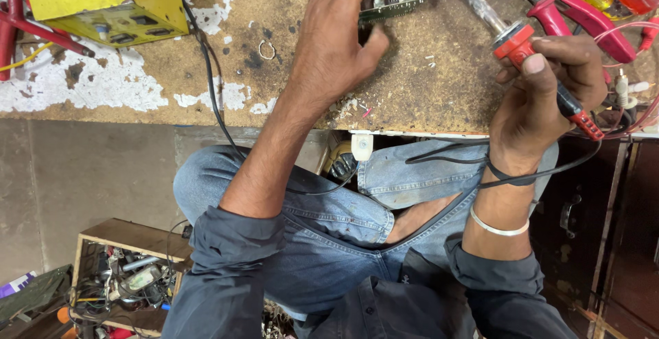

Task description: The person uses a soldering iron to apply heat to various points on a green circuit board. They hold the board with one hand and the soldering iron with the other, moving between different components on the board.

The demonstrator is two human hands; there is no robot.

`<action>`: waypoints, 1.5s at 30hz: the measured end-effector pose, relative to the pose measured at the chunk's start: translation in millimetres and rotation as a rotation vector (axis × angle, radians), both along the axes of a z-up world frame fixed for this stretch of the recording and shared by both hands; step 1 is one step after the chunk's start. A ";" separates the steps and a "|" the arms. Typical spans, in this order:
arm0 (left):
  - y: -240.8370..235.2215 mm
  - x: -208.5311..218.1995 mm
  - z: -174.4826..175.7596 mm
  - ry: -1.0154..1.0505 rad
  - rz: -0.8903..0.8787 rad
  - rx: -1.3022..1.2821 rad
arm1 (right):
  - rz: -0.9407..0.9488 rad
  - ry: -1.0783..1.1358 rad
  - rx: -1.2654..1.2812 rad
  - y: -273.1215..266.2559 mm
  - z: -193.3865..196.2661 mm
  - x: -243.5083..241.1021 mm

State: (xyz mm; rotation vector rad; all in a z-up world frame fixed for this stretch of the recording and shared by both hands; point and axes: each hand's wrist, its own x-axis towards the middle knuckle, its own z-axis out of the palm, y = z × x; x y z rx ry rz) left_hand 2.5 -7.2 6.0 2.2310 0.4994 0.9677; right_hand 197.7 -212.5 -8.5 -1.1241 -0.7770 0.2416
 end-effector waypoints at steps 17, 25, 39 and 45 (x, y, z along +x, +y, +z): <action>-15.7 2.5 32.5 -0.031 -0.072 -0.131 | 0.002 0.045 0.006 -0.6 6.9 -4.8; -23.9 9.2 21.7 0.055 0.013 -0.109 | -0.096 -0.195 -0.100 -4.4 22.8 7.3; -35.4 23.9 40.4 0.206 -0.028 -0.045 | -0.062 -0.173 -0.121 -9.8 37.5 6.6; -33.0 23.9 45.4 0.201 -0.070 -0.031 | -0.090 -0.168 -0.122 -6.6 32.6 4.2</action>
